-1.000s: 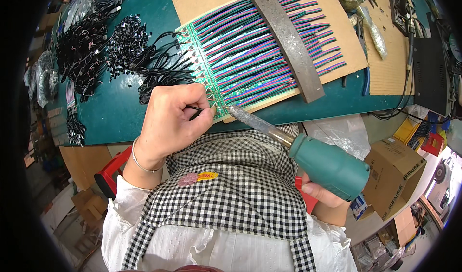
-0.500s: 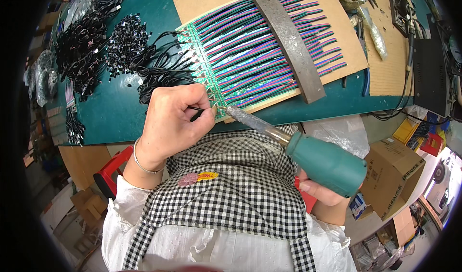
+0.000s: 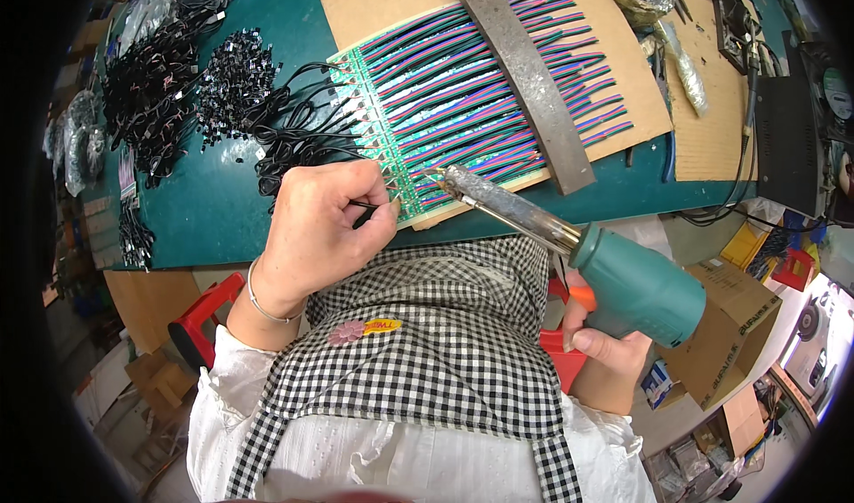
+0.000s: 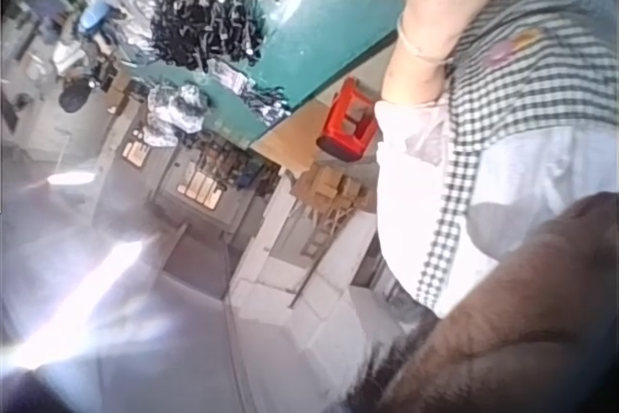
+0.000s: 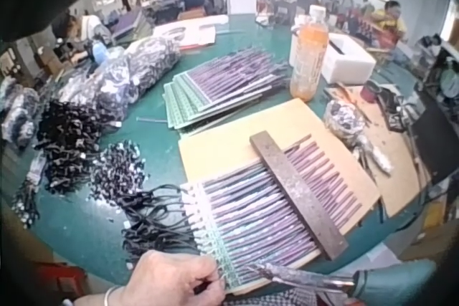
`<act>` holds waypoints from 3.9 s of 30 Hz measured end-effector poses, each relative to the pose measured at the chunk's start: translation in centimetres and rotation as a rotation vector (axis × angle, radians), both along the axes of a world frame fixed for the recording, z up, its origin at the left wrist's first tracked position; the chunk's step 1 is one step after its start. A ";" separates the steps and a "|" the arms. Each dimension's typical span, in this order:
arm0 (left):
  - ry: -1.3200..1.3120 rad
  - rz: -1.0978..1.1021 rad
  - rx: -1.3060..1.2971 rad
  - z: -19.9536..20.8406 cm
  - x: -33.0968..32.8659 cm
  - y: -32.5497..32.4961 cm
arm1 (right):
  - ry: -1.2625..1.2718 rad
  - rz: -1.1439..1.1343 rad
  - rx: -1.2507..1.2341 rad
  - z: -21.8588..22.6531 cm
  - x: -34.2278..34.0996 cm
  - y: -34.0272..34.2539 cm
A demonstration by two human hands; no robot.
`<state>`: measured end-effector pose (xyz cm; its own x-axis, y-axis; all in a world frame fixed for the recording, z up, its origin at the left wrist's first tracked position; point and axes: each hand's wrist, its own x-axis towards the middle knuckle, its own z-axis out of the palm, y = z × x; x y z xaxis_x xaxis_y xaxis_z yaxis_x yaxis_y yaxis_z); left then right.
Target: The person solders black wires to LED circuit boards with a soldering gun.
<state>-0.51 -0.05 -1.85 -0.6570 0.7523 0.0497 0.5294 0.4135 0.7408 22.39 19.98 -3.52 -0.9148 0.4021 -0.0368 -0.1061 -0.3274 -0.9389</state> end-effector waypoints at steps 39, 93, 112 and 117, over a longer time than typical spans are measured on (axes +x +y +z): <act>0.059 0.603 0.779 4.0 -9.4 -14.6 | -0.015 0.014 -0.068 0.8 -3.1 -1.6; -0.056 -0.181 -0.004 0.7 -1.6 -0.2 | -0.022 -0.005 -0.037 0.3 -0.2 -1.1; -0.054 -0.176 -0.038 0.8 -1.7 0.0 | -0.050 0.148 0.067 -0.6 0.8 -0.4; -0.050 -0.174 -0.035 0.7 -1.6 0.0 | -0.008 0.066 0.021 0.1 0.1 -1.0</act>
<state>-2.14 -0.06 -1.11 -0.5180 0.8553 -0.0085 0.5577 0.3452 0.7548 22.48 18.99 -3.45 -0.9391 0.3417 -0.0362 -0.0776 -0.3135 -0.9464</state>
